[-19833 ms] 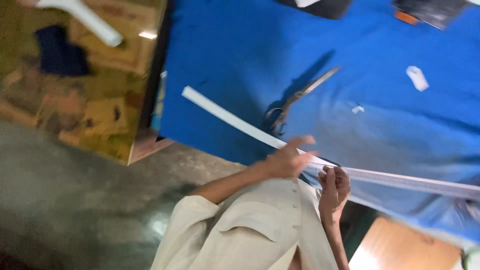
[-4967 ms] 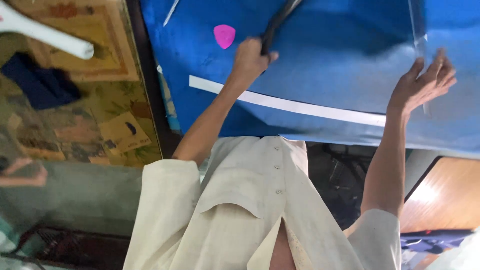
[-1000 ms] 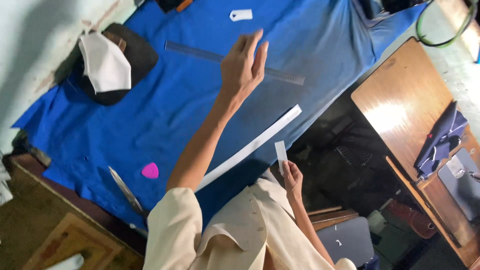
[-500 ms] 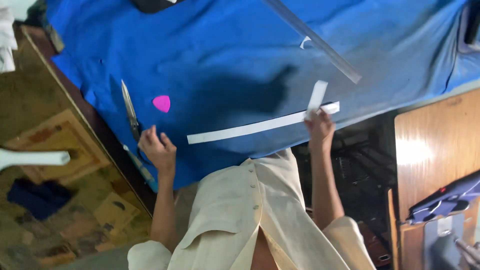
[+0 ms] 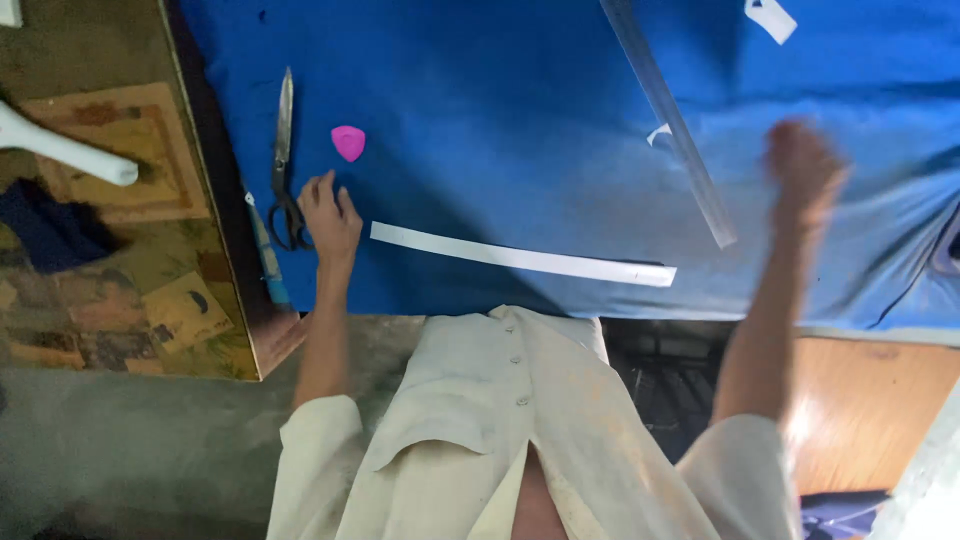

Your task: The person uses shears to cut a long strip from a large sheet of white paper on a blue table. They then measure the strip with a ruler and a pink marker, and cut it into smaller pieces.

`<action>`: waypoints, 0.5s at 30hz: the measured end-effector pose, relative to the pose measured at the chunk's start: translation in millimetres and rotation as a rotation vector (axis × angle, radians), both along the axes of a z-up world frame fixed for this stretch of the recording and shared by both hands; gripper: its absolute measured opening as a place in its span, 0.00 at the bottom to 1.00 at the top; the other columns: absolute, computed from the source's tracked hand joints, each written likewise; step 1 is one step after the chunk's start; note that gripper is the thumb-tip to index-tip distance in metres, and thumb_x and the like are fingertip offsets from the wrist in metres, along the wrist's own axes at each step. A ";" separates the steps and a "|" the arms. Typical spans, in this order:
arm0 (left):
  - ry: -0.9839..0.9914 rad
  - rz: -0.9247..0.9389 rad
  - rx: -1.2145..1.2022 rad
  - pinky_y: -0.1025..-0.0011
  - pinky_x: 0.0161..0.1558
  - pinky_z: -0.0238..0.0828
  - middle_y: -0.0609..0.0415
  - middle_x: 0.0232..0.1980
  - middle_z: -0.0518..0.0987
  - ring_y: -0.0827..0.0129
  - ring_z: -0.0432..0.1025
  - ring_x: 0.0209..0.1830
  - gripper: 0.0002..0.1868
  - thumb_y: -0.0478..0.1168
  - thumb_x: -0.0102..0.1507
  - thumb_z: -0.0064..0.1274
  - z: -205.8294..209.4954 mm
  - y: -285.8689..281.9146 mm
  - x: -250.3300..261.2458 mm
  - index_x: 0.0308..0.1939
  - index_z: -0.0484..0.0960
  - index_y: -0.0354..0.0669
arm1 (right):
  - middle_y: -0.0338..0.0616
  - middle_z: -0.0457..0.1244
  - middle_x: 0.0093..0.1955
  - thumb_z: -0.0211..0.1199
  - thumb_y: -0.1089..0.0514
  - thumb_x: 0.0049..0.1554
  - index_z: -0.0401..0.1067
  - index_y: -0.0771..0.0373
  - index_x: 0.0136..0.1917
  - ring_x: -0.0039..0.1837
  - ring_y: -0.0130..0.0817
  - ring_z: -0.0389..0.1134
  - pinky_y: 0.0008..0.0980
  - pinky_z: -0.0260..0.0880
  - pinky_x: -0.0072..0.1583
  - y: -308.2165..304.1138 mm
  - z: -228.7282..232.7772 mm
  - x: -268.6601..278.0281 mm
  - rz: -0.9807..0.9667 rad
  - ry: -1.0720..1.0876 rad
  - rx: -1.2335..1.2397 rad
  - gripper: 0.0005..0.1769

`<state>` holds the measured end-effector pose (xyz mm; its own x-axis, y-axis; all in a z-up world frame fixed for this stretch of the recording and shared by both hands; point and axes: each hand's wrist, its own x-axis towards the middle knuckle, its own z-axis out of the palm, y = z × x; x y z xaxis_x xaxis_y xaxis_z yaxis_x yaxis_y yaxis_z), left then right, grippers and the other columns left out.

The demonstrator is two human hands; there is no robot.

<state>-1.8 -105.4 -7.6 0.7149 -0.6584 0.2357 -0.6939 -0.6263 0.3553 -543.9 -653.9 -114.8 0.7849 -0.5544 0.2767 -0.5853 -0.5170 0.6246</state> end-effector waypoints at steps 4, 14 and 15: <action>0.032 0.014 -0.024 0.49 0.58 0.68 0.35 0.64 0.66 0.40 0.67 0.60 0.21 0.36 0.73 0.48 -16.0 -18.4 31.6 0.70 0.68 0.34 | 0.34 0.63 0.37 0.60 0.48 0.68 0.74 0.48 0.43 0.44 0.30 0.65 0.31 0.64 0.47 155.6 62.0 119.5 -0.449 -1.104 1.153 0.12; 0.110 -0.068 0.017 0.51 0.48 0.79 0.43 0.61 0.63 0.40 0.76 0.51 0.23 0.47 0.68 0.64 14.2 -49.2 54.7 0.63 0.75 0.47 | 0.45 0.72 0.56 0.67 0.58 0.63 0.82 0.58 0.54 0.59 0.46 0.74 0.42 0.75 0.59 328.0 134.2 186.7 -0.036 -0.943 1.370 0.07; 0.106 -0.072 0.012 0.51 0.48 0.79 0.43 0.61 0.63 0.40 0.76 0.51 0.23 0.47 0.68 0.64 11.3 -46.6 54.5 0.63 0.75 0.47 | 0.45 0.72 0.56 0.67 0.58 0.63 0.82 0.58 0.54 0.59 0.46 0.74 0.42 0.75 0.59 328.3 134.7 187.6 -0.034 -0.948 1.364 0.07</action>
